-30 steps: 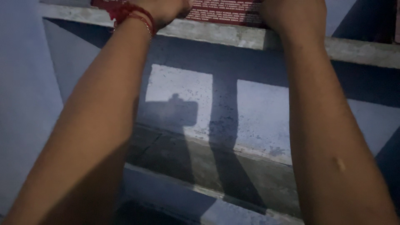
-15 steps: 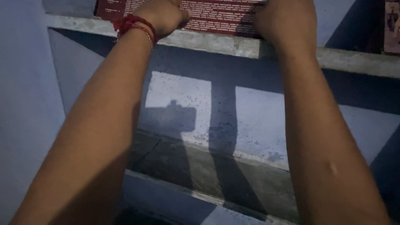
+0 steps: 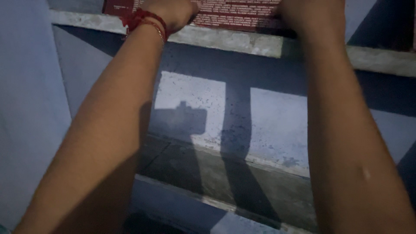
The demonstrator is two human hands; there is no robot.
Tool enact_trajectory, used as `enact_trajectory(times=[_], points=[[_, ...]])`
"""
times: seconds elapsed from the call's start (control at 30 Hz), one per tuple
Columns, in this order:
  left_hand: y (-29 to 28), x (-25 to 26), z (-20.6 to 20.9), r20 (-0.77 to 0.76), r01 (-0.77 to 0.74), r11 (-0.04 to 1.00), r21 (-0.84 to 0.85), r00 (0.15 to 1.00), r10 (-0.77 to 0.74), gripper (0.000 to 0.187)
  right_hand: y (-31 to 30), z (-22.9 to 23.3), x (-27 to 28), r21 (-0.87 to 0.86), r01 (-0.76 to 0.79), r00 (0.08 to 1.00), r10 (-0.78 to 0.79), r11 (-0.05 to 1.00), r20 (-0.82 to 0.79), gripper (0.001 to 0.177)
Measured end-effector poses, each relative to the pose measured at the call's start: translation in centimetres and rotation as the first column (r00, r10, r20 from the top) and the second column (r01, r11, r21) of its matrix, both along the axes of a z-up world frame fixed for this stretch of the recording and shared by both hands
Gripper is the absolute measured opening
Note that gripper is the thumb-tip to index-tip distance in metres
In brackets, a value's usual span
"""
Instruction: The person picks up framed photographs, a book, and a small box from a bed and arranges them on a wall-mounted shelf.
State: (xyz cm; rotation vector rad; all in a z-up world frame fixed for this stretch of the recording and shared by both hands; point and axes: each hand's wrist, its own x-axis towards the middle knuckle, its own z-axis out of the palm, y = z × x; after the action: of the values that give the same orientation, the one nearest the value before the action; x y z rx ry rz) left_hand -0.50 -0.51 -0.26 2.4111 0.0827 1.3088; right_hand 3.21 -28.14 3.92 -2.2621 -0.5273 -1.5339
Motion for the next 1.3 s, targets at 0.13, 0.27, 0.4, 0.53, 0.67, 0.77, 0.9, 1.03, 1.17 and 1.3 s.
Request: enact_trajectory(times=[0.13, 0.27, 0.4, 0.53, 0.67, 0.77, 0.9, 1.03, 1.17, 1.3], points=[[-0.7, -1.0, 0.0, -0.126, -0.028, 0.999, 0.027, 0.992, 0.031, 0.048, -0.5, -0.5, -0.3, -0.003, 0.001, 1.000, -0.002, 1.000, -0.012, 0.029], [0.4, 0.3, 0.2, -0.029, -0.008, 1.000, -0.005, 1.000, 0.008, 0.050, -0.6, -1.0, -0.8, -0.026, 0.004, 1.000, -0.004, 1.000, 0.006, 0.029], [1.3, 1.6, 0.5, -0.071, -0.068, 0.990, 0.124, 0.994, 0.078, 0.049, -1.0, -0.8, -0.8, -0.151, -0.100, 0.975, 0.127, 0.984, 0.181, 0.032], [0.9, 1.0, 0.5, -0.109, -0.063, 0.997, 0.049, 0.992, 0.068, 0.053, -0.4, -0.6, -2.2, -0.065, -0.095, 0.992, 0.100, 0.993, 0.082, 0.058], [0.1, -0.3, 0.8, -0.175, -0.067, 0.998, 0.008, 0.982, 0.067, 0.058, 0.1, -0.3, -3.6, 0.009, -0.028, 0.999, 0.028, 1.000, -0.033, 0.069], [-0.3, -1.2, 1.0, -0.239, -0.092, 0.994, -0.056, 0.968, 0.076, 0.062, 0.5, -0.4, -3.5, 0.002, 0.023, 1.000, -0.023, 1.000, -0.015, 0.066], [-0.7, -1.8, 1.0, -0.232, -0.098, 0.990, -0.099, 0.970, 0.072, 0.065, 0.6, -0.5, -3.8, 0.030, 0.029, 0.999, -0.030, 0.999, 0.016, 0.059], [-0.9, -2.4, 1.2, -0.243, -0.105, 0.989, -0.107, 0.967, 0.076, 0.069, 0.6, -0.3, -4.7, 0.038, 0.018, 1.000, -0.017, 0.999, -0.005, 0.058], [-1.0, -2.4, 1.0, -0.217, -0.099, 0.984, -0.147, 0.974, 0.066, 0.069, 0.6, -0.2, -5.2, 0.038, 0.029, 1.000, -0.028, 0.999, -0.012, 0.060], [-0.2, -0.7, 0.5, 0.125, -0.110, 0.988, -0.112, 0.984, 0.123, 0.078, 0.7, -0.1, -5.4, 0.034, 0.040, 0.999, -0.039, 0.999, -0.012, 0.058]])
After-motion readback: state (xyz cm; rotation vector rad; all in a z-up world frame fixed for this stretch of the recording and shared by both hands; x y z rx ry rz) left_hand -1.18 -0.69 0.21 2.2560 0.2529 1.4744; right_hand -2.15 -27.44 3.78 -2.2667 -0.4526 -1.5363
